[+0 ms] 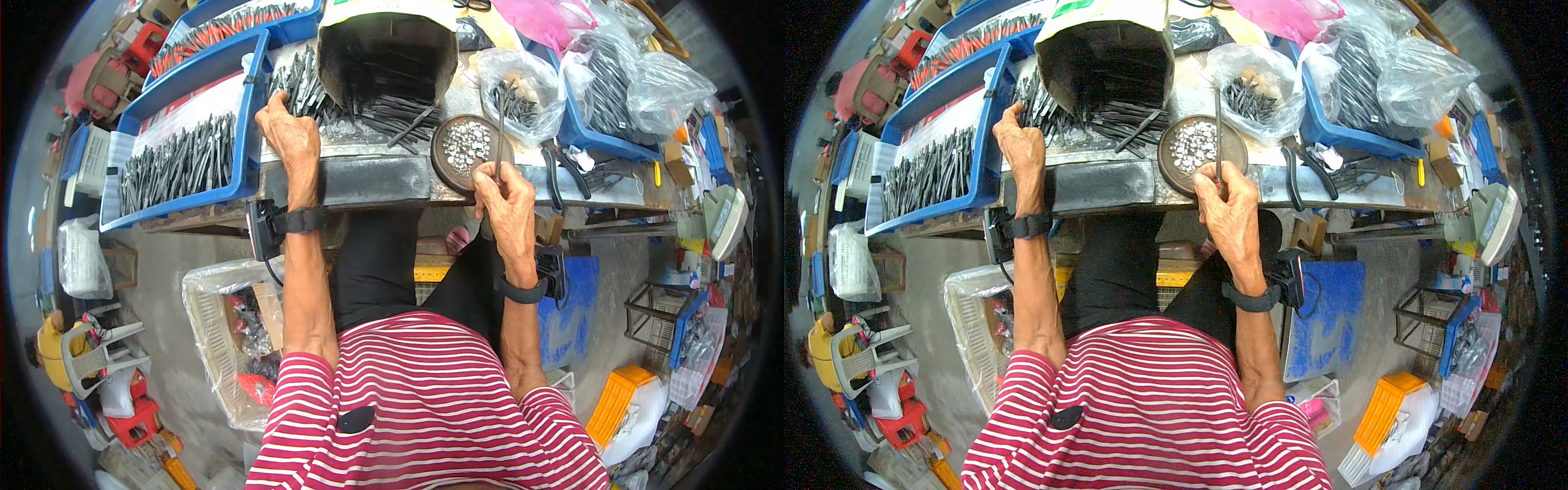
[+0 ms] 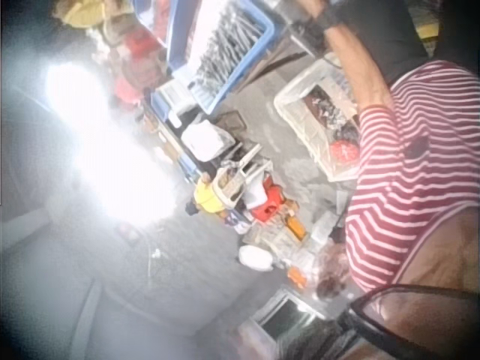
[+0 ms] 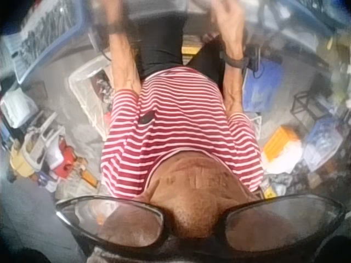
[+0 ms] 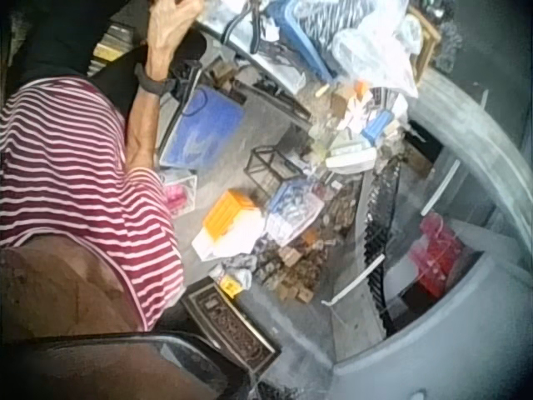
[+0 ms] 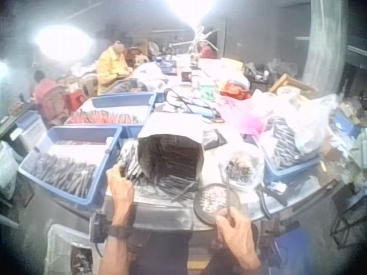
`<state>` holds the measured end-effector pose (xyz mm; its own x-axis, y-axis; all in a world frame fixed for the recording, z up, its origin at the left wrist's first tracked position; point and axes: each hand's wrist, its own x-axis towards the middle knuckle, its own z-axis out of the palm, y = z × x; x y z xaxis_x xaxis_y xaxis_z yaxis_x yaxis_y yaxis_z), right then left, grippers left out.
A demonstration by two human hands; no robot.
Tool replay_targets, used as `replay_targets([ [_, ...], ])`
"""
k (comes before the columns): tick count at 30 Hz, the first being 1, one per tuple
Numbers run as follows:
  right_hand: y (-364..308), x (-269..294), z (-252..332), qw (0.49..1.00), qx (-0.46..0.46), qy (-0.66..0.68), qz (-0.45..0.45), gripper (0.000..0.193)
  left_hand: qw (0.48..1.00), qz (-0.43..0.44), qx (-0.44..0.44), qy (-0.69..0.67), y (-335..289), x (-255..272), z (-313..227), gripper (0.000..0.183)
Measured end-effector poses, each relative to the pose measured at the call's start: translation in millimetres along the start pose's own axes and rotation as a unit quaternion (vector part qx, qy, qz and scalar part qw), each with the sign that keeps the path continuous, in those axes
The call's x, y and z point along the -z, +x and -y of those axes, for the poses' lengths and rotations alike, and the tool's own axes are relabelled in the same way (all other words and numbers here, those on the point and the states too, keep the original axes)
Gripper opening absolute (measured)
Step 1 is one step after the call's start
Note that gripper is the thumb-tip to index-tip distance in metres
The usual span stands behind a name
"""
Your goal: The person assembles small metal components by fitting pieces together and inserting small pins into them using a handheld tool.
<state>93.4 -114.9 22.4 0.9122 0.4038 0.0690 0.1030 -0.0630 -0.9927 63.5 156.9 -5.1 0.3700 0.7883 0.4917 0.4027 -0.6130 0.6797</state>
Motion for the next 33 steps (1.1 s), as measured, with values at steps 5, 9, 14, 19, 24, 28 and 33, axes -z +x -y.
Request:
replay_targets([
  [5, 0, 5, -2, 1.000, -0.010, -0.008, -0.007, 0.011, 0.997, -0.022, -0.073, 0.006, -13, 7, -10, 0.041],
  [9, 2, 8, 3, 0.999, -0.031, -0.022, -0.033, 0.010, 0.983, 0.002, -0.175, -0.061, -40, 17, -42, 0.034],
  [14, 3, 8, 0, 0.993, -0.020, -0.095, -0.066, 0.013, 0.967, 0.144, -0.199, -0.067, -67, 6, -66, 0.017],
  [19, 2, 11, -11, 0.965, 0.096, -0.228, -0.092, 0.011, 0.964, 0.150, -0.221, 0.006, -76, -10, -72, 0.013],
  [24, 1, 14, -4, 0.944, 0.122, -0.304, -0.039, 0.015, 0.965, 0.155, -0.206, 0.045, -80, -18, -73, 0.014],
  [28, 2, 14, -6, 0.897, 0.224, -0.381, -0.023, 0.020, 0.964, 0.170, -0.201, 0.029, -81, -20, -72, 0.011],
  [33, 1, 10, -5, 0.863, 0.241, -0.445, -0.010, 0.023, 0.966, 0.166, -0.199, 0.022, -82, -21, -71, 0.008],
])
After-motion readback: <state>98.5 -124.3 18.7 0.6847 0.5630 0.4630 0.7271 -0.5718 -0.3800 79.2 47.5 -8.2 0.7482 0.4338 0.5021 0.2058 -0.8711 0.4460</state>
